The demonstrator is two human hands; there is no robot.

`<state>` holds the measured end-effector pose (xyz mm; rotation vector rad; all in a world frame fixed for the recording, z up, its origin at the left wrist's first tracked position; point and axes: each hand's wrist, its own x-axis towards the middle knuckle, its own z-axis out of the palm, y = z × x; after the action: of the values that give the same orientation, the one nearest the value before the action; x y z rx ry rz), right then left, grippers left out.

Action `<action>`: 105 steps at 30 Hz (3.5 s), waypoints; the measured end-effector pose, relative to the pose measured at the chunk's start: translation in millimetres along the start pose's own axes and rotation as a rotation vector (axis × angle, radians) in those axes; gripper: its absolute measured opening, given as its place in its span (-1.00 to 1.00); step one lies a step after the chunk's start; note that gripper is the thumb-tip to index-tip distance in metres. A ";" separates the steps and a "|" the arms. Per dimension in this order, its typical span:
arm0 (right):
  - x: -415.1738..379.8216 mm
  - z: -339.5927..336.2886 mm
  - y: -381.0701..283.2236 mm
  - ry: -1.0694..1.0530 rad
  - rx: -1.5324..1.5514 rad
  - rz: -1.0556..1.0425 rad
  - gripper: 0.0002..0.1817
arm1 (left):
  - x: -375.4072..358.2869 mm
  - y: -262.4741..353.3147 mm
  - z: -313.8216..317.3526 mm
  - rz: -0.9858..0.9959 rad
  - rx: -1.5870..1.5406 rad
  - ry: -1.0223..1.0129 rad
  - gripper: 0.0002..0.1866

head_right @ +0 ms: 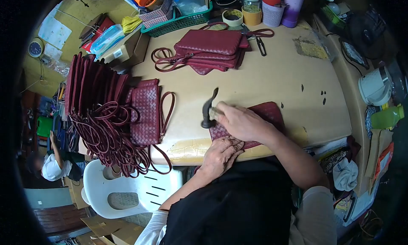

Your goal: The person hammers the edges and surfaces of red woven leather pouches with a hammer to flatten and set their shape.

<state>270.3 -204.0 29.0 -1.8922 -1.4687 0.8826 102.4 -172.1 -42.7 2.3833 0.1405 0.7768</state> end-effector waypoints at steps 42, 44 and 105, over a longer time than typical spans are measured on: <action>-101.1 -102.8 60.8 0.381 -0.330 0.390 -0.66 | 2.7 7.8 3.3 -0.109 0.048 -0.016 -0.72; -99.1 -90.0 78.6 0.207 -0.420 0.344 -0.67 | 2.0 7.2 2.1 -0.113 0.049 -0.019 -0.72; -29.3 -10.8 54.9 0.330 -0.269 -0.236 -0.75 | 13.9 -34.3 -44.9 -0.535 0.053 0.280 -0.84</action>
<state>306.0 -245.4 -2.6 -1.8883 -1.6170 0.2582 91.4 -116.9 -27.6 2.1185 0.8814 0.8366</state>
